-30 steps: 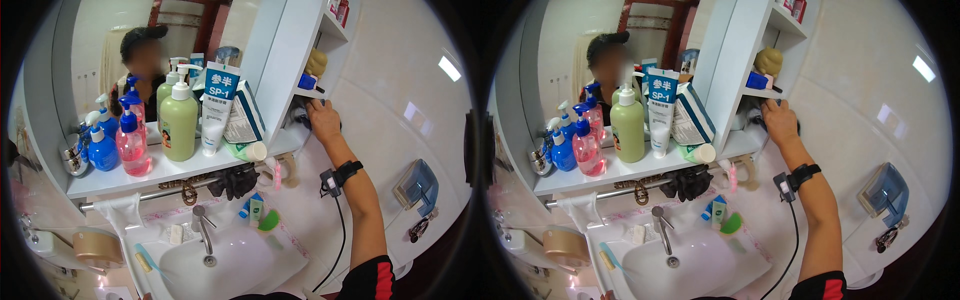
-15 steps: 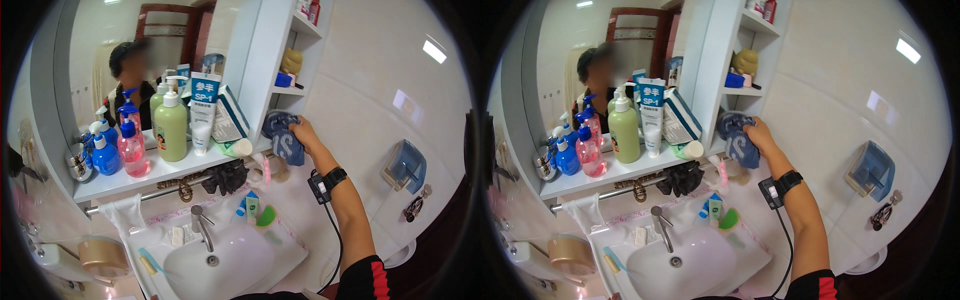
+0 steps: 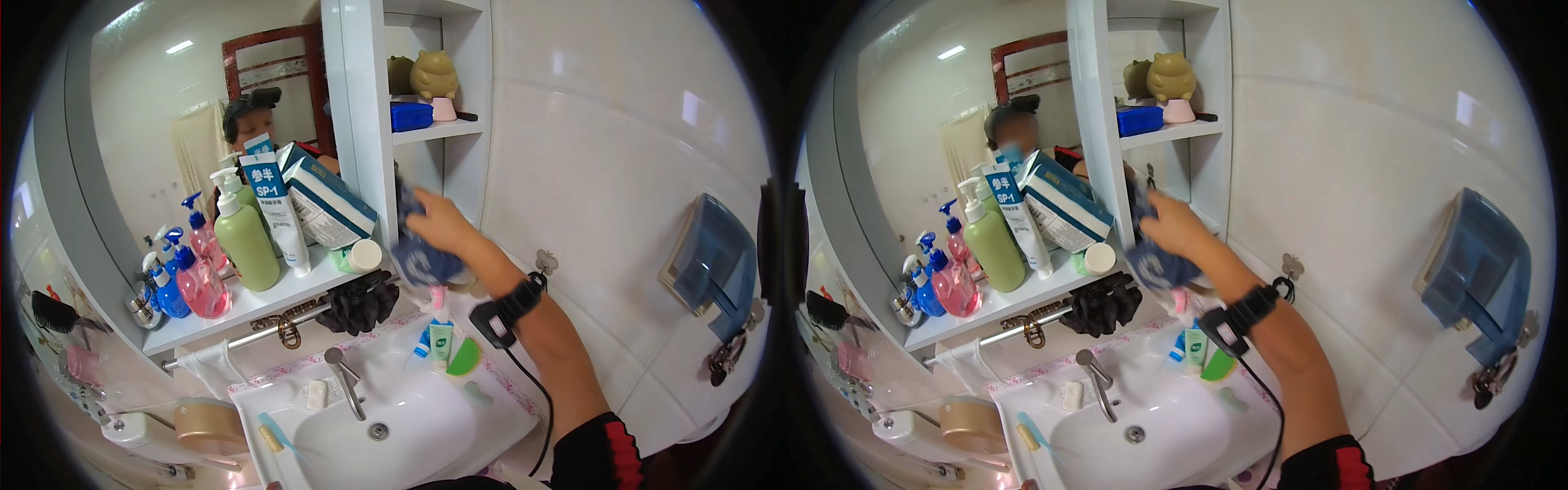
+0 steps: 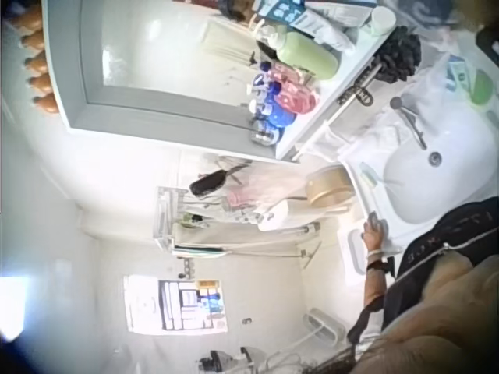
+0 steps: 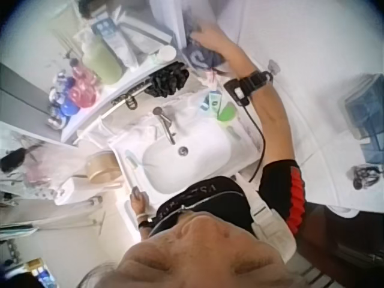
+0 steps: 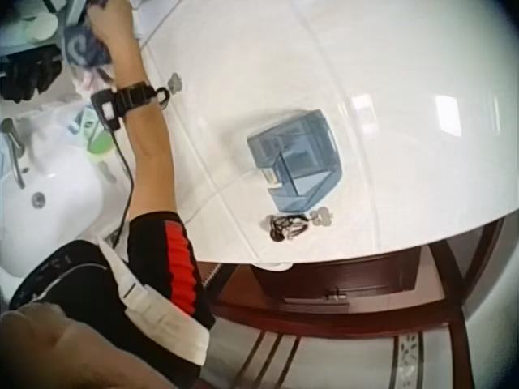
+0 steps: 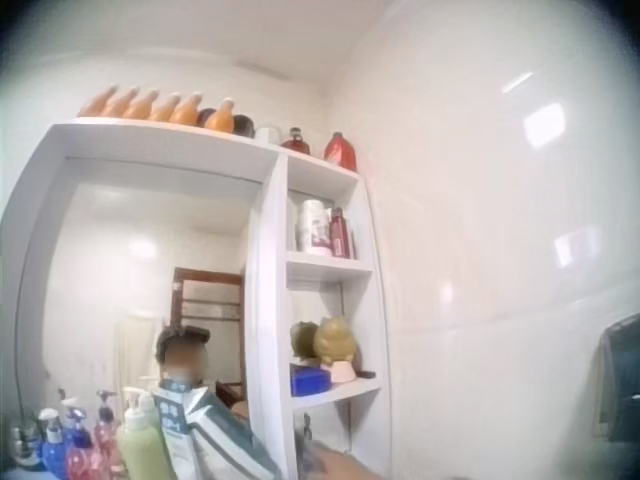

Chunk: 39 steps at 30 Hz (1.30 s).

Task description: Cleaning a bathroom mirror, sink area, and organizing toiletries.

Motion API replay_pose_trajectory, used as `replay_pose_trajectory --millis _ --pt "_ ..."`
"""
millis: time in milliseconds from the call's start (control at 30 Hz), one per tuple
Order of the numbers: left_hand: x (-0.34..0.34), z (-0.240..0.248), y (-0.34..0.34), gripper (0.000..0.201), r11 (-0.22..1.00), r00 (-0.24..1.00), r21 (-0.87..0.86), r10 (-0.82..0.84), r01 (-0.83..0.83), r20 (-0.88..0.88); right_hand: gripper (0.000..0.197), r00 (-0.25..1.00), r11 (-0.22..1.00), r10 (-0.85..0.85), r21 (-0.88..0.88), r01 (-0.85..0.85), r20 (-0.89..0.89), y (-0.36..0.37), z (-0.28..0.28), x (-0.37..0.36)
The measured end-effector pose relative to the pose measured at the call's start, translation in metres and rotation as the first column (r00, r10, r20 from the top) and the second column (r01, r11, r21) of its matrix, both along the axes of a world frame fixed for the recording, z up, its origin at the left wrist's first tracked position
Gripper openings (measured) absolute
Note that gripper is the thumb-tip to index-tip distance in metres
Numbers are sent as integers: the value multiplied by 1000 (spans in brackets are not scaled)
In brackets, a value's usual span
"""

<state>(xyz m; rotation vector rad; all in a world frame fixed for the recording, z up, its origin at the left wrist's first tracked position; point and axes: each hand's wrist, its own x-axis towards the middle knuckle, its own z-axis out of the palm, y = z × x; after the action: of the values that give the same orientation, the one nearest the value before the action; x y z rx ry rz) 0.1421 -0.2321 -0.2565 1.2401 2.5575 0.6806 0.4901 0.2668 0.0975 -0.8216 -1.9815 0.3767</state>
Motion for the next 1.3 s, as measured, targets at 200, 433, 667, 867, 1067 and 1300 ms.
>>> replay_pose_trajectory --millis 200,433,667,867,1067,1300 --pt "17 18 9 42 996 998 -71 56 -53 28 40 998 999 -30 -17 29 -48 -7 4 13" --pt "20 5 19 41 996 998 -62 65 -66 -26 47 955 987 4 157 45 -296 11 18 -14" --pt "4 -16 1 61 994 990 3 106 -106 -97 51 993 993 115 6 -115 -12 -19 -12 31" --pt "4 -13 7 72 977 978 -58 205 -203 27 61 960 919 52 389 62 -276 -40 13 21" --pt "0 -19 7 65 963 973 -145 228 -228 -16 64 969 925 -241 317 211 58 -53 28 7" --pt "10 -7 8 62 977 982 -94 189 -189 -16 56 931 963 -202 234 133 303 -67 -10 30"
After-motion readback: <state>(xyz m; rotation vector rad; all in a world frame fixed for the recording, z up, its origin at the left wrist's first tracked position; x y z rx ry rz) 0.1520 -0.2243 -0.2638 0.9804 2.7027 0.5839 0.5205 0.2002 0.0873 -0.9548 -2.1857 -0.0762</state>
